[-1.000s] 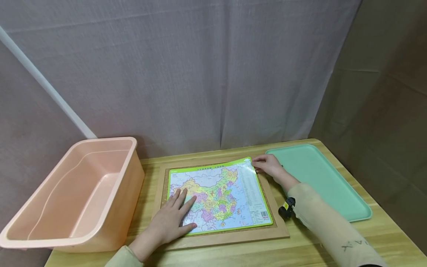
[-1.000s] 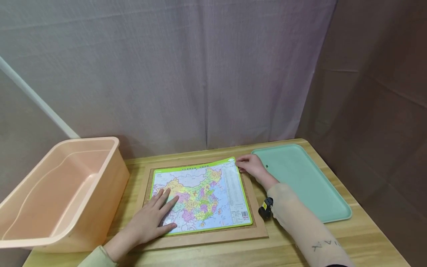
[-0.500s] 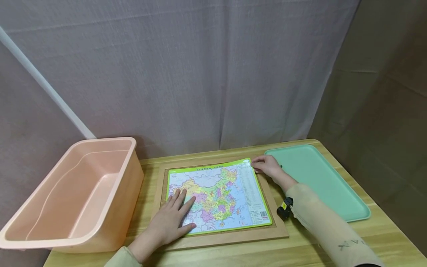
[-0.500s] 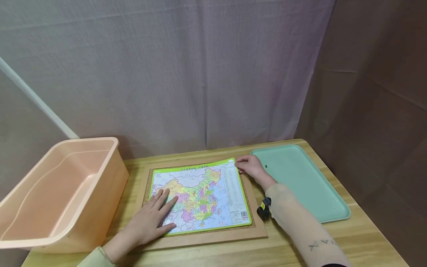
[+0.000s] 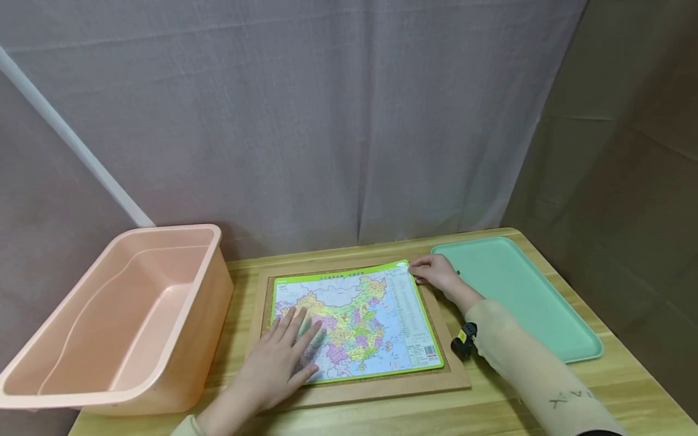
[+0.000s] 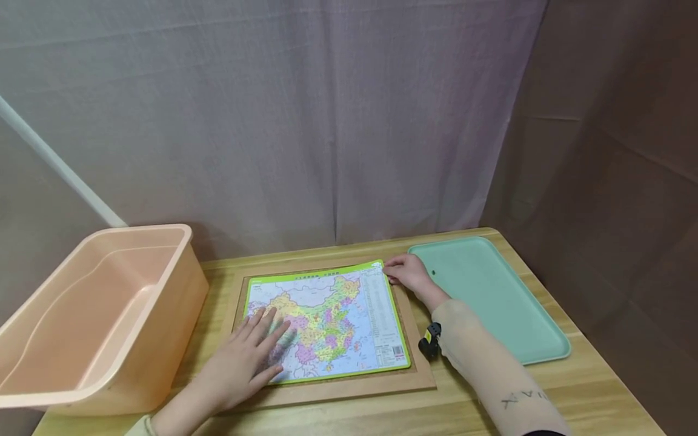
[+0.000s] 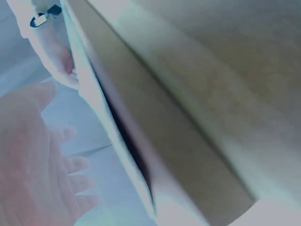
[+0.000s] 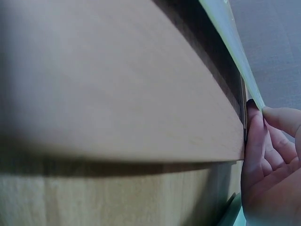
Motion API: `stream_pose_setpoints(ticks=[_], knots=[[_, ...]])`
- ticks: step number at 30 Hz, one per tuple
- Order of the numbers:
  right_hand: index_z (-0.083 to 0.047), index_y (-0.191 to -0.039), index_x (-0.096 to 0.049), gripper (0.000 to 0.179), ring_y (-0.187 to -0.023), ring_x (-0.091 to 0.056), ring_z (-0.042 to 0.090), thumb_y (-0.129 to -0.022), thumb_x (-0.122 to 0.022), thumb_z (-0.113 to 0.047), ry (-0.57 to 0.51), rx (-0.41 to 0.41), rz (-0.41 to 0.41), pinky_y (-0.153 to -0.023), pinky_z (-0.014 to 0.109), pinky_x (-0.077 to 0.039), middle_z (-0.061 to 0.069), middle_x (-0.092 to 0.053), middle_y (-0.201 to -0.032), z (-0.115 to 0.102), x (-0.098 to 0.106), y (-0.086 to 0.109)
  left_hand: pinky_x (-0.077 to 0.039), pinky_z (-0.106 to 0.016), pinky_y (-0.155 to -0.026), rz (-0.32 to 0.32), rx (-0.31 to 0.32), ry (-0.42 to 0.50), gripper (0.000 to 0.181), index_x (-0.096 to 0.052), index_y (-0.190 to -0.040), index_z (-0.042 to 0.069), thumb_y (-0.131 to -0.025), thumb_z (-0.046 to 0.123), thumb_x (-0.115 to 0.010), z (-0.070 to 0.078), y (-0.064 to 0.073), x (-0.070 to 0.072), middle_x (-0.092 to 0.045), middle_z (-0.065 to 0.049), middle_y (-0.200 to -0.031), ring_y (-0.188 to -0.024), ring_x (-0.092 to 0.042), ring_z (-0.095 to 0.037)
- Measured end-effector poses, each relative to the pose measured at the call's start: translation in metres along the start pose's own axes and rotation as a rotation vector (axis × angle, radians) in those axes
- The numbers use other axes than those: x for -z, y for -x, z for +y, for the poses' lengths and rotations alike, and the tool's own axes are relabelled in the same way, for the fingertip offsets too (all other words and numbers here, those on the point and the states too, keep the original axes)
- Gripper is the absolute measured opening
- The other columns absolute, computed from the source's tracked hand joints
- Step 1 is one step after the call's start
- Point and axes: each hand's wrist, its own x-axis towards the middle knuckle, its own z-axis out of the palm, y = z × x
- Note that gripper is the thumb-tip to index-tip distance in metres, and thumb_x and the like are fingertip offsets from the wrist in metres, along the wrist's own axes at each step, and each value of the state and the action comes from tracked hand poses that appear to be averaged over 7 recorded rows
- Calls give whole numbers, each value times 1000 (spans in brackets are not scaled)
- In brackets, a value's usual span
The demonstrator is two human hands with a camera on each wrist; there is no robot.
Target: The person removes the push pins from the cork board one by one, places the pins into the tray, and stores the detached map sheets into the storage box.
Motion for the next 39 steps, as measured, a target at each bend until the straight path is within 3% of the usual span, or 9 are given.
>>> stream_pose_setpoints(ticks=[7, 13, 15, 18, 22, 25, 31, 39], knots=[[13, -128, -66, 34, -75, -64, 3, -104, -67, -11, -8, -8, 0, -70, 17, -57, 22, -74, -116, -1, 0, 1, -35, -59, -126, 86, -11, -85, 75, -42, -164, 18, -102, 56, -62, 6, 7, 22, -34, -19, -172, -159, -35, -42], [13, -127, -67, 33, -73, -64, 2, -103, -67, -10, -5, -4, 5, -69, 17, -57, 22, -75, -114, 1, -1, -1, -40, -58, -124, 206, -35, -165, 76, -47, -162, 18, -99, 54, -69, 8, 17, 43, -37, -18, -171, -156, -41, -40], [13, -127, -67, 33, -73, -63, 2, -103, -67, -10, -2, -6, 9, -69, 16, -57, 22, -75, -115, 0, -1, -1, -40, -57, -123, 249, -45, -191, 74, -47, -161, 17, -101, 57, -65, 8, 20, 49, -37, -17, -172, -156, -42, -39], [13, -127, -67, 33, -73, -63, 2, -103, -67, -10, 2, -6, 11, -69, 16, -57, 23, -74, -116, 0, -1, 0, -41, -56, -123, 308, -58, -218, 70, -48, -161, 16, -108, 62, -45, 9, 24, 58, -38, -17, -171, -155, -43, -40], [13, -127, -67, 33, -74, -63, 3, -103, -67, -10, 0, -5, 10, -69, 17, -57, 25, -73, -118, -1, -2, 1, -17, -46, -136, 358, -56, -222, 79, -48, -160, 16, -110, 67, -15, 12, 29, 69, -38, -18, -171, -155, -43, -41], [13, -128, -67, 34, -74, -64, 2, -104, -67, -11, 3, -6, 10, -70, 17, -57, 27, -72, -122, 0, -2, 1, 5, -36, -137, 388, -54, -222, 81, -47, -161, 15, -110, 66, -10, 14, 32, 77, -36, -19, -172, -155, -41, -41], [13, -130, -66, 35, -75, -64, 2, -104, -67, -11, -2, -6, 5, -70, 17, -58, 29, -70, -127, 2, -2, -2, 4, -37, -137, 457, -59, -234, 79, -46, -161, 12, -112, 63, -11, 14, 38, 92, -36, -22, -170, -153, -42, -43], [13, -131, -65, 36, -76, -64, 1, -104, -67, -11, 1, -16, 16, -70, 16, -58, 29, -71, -126, 0, -3, 0, 3, -35, -137, 507, -12, -220, 78, -48, -159, 10, -112, 63, -17, 5, 50, 104, -40, -24, -167, -154, -39, -43]])
